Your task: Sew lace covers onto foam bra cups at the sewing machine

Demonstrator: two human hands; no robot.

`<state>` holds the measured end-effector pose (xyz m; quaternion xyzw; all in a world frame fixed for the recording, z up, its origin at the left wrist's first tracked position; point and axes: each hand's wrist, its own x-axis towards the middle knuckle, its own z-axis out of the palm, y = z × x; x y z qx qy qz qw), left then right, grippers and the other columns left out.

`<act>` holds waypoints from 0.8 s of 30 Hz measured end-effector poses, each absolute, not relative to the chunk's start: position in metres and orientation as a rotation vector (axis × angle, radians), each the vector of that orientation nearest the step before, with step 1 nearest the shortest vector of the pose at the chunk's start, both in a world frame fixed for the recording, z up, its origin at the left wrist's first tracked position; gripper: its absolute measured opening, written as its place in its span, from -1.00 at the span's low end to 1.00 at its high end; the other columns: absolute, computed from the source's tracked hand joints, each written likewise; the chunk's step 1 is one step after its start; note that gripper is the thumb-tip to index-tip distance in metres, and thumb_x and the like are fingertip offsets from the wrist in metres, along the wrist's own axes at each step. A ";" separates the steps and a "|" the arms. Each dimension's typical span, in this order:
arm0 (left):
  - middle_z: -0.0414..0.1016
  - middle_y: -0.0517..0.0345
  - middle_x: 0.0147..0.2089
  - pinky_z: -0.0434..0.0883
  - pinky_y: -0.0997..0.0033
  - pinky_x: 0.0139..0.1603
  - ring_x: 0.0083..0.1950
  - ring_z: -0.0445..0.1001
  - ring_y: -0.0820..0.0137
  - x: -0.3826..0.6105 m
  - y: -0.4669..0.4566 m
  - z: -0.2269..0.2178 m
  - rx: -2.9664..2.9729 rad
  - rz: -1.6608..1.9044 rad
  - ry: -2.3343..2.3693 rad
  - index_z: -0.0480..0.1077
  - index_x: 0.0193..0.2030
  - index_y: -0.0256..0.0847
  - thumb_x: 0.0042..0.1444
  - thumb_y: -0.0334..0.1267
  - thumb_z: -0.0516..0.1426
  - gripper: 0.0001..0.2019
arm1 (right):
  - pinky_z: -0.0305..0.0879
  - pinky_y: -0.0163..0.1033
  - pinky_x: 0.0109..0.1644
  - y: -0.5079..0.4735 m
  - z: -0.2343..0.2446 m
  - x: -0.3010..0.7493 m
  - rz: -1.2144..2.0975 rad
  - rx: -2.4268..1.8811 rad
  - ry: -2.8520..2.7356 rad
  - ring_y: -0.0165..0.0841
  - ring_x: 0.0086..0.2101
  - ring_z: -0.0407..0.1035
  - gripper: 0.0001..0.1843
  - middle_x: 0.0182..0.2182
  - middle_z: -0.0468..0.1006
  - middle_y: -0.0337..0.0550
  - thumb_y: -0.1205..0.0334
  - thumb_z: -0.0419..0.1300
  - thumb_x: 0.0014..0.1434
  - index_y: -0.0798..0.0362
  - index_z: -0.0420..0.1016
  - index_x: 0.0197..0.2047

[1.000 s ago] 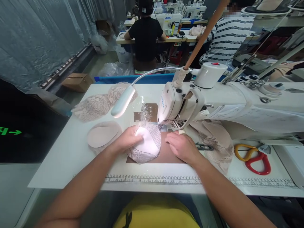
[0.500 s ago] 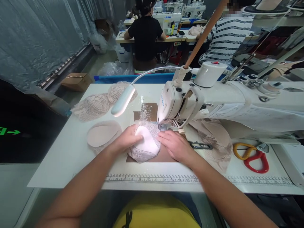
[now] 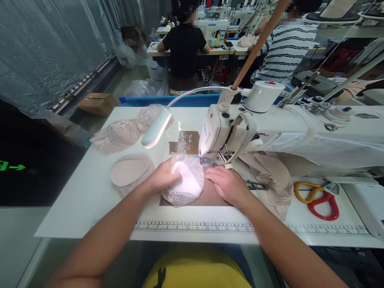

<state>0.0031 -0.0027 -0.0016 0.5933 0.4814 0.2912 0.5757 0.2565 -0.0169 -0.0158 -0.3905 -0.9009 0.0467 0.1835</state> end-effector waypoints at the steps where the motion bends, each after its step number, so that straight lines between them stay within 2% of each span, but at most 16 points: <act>1: 0.44 -0.01 0.08 0.38 0.26 0.05 0.08 0.42 0.19 0.002 -0.003 -0.003 1.405 0.675 1.148 0.22 0.20 -0.28 -0.05 -0.41 0.11 -0.41 | 0.22 -0.23 -0.29 -0.018 -0.016 0.257 0.132 -1.130 -2.502 -0.31 -0.31 0.34 -0.65 -0.30 0.58 -0.14 0.58 -0.02 0.07 0.06 0.53 -0.30; 3: 0.43 -0.02 0.11 0.37 0.24 0.08 0.11 0.40 0.18 0.000 -0.003 -0.005 1.443 0.669 1.183 0.21 0.21 -0.28 -0.03 -0.38 0.12 -0.42 | 0.21 -0.22 -0.28 -0.021 -0.016 0.256 0.174 -1.098 -2.452 -0.31 -0.33 0.33 -0.67 -0.35 0.56 -0.14 0.55 -0.01 0.07 0.06 0.52 -0.29; 7: 0.42 -0.02 0.10 0.36 0.21 0.08 0.10 0.40 0.15 -0.007 -0.006 0.003 1.618 0.613 1.304 0.23 0.19 -0.25 0.02 -0.28 0.15 -0.46 | 0.19 -0.22 -0.26 -0.031 -0.015 0.248 0.322 -0.913 -2.533 -0.32 -0.33 0.31 -0.74 -0.32 0.54 -0.10 0.35 0.04 0.21 0.06 0.50 -0.11; 10: 0.43 -0.06 0.06 0.37 0.15 0.02 0.04 0.41 0.12 -0.009 -0.012 0.020 1.895 0.591 1.538 0.23 0.18 -0.25 0.08 -0.21 0.14 -0.49 | 0.13 -0.23 -0.29 -0.035 -0.013 0.244 0.339 -0.915 -2.600 -0.33 -0.36 0.26 -0.76 -0.37 0.49 -0.12 0.27 0.04 0.26 0.06 0.51 -0.12; 12: 0.43 -0.08 0.03 0.35 0.16 0.03 0.03 0.38 0.15 -0.005 -0.016 0.032 2.147 0.700 1.598 0.27 0.12 -0.26 0.14 -0.22 0.09 -0.60 | 0.11 -0.24 -0.29 -0.035 -0.012 0.243 0.340 -0.921 -2.610 -0.34 -0.38 0.23 -0.76 -0.39 0.47 -0.13 0.26 0.03 0.26 0.06 0.51 -0.13; 15: 0.45 -0.08 -0.06 0.36 0.25 -0.03 -0.04 0.38 0.23 0.012 -0.017 0.039 2.514 0.674 1.325 0.37 -0.04 -0.30 0.23 -0.33 -0.03 -0.75 | 0.10 -0.24 -0.29 -0.034 -0.013 0.243 0.322 -0.915 -2.620 -0.34 -0.38 0.22 -0.76 -0.40 0.45 -0.12 0.25 0.03 0.26 0.08 0.52 -0.17; 19: 0.45 -0.08 -0.18 0.35 0.27 -0.16 -0.17 0.37 0.26 0.037 -0.008 0.018 2.754 0.328 1.074 0.43 -0.11 -0.35 0.26 -0.36 -0.08 -0.72 | 0.13 -0.23 -0.29 -0.033 -0.015 0.245 0.333 -0.896 -2.618 -0.33 -0.37 0.26 -0.78 -0.40 0.46 -0.12 0.25 0.05 0.24 0.08 0.53 -0.23; 24: 0.42 -0.09 -0.12 0.34 0.24 -0.15 -0.13 0.36 0.24 0.044 -0.003 -0.012 2.830 0.370 1.074 0.41 0.01 -0.32 0.25 -0.30 -0.03 -0.71 | 0.20 -0.23 -0.21 -0.028 -0.018 0.249 0.297 -1.059 -2.426 -0.34 -0.35 0.34 -0.74 -0.38 0.53 -0.12 0.28 0.00 0.29 0.06 0.53 -0.20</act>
